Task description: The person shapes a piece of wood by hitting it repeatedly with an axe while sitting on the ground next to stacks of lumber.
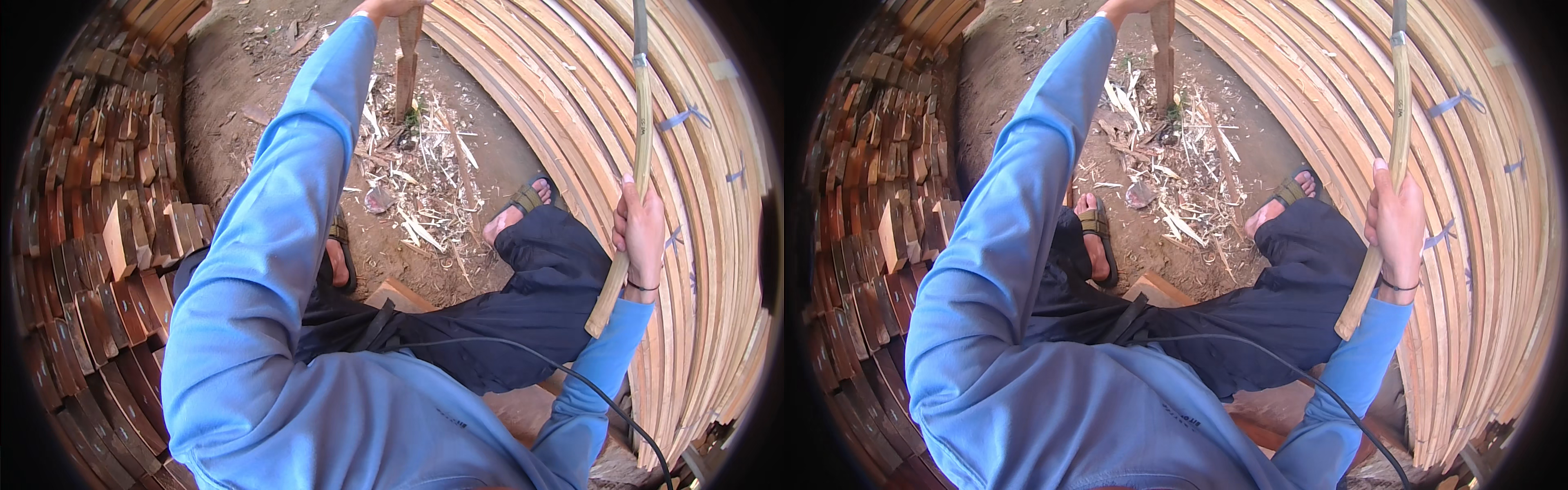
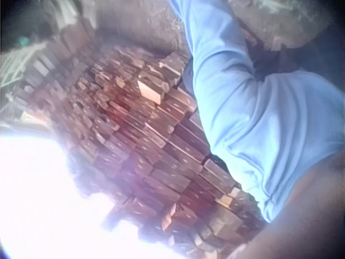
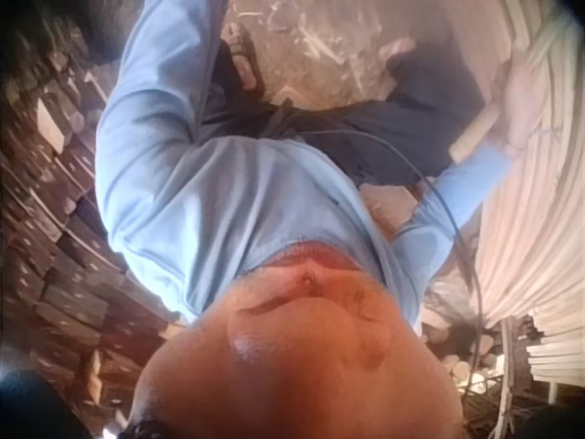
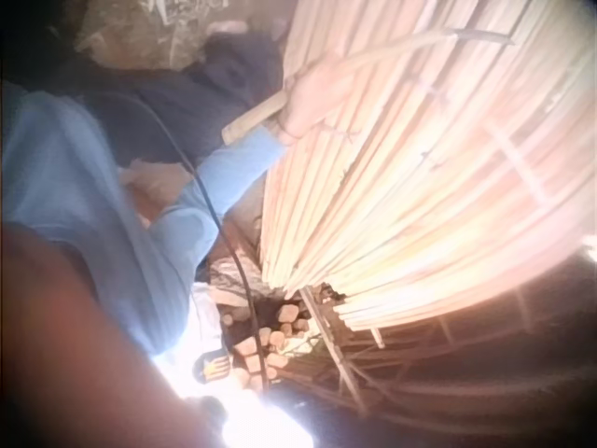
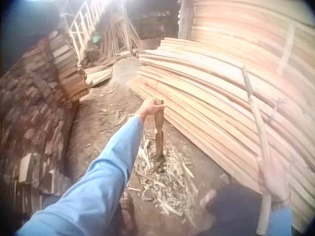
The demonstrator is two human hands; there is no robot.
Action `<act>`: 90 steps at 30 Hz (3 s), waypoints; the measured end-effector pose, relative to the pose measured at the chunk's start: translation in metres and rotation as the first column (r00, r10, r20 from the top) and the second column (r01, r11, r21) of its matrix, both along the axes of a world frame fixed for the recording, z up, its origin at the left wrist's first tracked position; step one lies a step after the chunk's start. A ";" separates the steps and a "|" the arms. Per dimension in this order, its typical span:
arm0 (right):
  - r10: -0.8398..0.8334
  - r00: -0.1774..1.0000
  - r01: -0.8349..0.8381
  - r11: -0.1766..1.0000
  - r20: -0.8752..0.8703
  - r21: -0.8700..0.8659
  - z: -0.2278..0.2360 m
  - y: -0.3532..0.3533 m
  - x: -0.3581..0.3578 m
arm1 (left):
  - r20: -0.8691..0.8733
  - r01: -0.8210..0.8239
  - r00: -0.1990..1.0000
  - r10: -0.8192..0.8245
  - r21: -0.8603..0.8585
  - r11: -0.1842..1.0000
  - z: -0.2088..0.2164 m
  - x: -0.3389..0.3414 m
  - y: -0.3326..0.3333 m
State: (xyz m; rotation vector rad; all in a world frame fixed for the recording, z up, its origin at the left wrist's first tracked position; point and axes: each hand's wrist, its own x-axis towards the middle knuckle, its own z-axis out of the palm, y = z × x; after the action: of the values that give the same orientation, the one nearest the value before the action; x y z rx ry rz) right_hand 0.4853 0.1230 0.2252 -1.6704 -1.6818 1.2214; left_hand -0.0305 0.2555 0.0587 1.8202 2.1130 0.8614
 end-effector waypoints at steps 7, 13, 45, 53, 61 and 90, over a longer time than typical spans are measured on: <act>0.026 0.999 -0.026 1.000 -0.030 -0.016 -0.002 0.001 0.000 | -0.016 -0.041 0.999 0.041 0.005 0.999 -0.012 -0.026 0.021; 0.026 1.000 -0.026 1.000 -0.008 -0.010 -0.001 -0.003 0.001 | 0.085 -0.381 0.922 0.379 0.012 0.924 0.020 -0.012 -0.028; 0.086 0.989 -0.096 0.992 0.122 0.077 -0.002 -0.014 0.005 | 0.383 -0.249 0.903 0.197 0.090 0.964 0.002 -0.081 -0.131; 0.110 0.986 -0.118 0.991 0.121 0.058 -0.002 -0.014 -0.001 | 0.352 -0.028 0.936 -0.033 0.166 0.986 -0.009 -0.106 -0.093; 0.090 0.991 -0.093 0.995 0.103 0.031 -0.003 -0.014 -0.001 | 0.022 -0.252 0.967 0.252 0.160 0.954 0.003 -0.064 -0.059; 0.097 0.984 -0.106 0.993 0.147 0.057 -0.002 -0.015 0.004 | -0.029 -0.262 0.962 0.270 0.171 0.950 0.007 -0.041 -0.046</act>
State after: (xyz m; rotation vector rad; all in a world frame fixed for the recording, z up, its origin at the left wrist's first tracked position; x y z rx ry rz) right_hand 0.4888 0.1081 0.2235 -1.6876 -1.8934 1.1019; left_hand -0.0719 0.2099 0.0657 1.6701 2.4258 1.0942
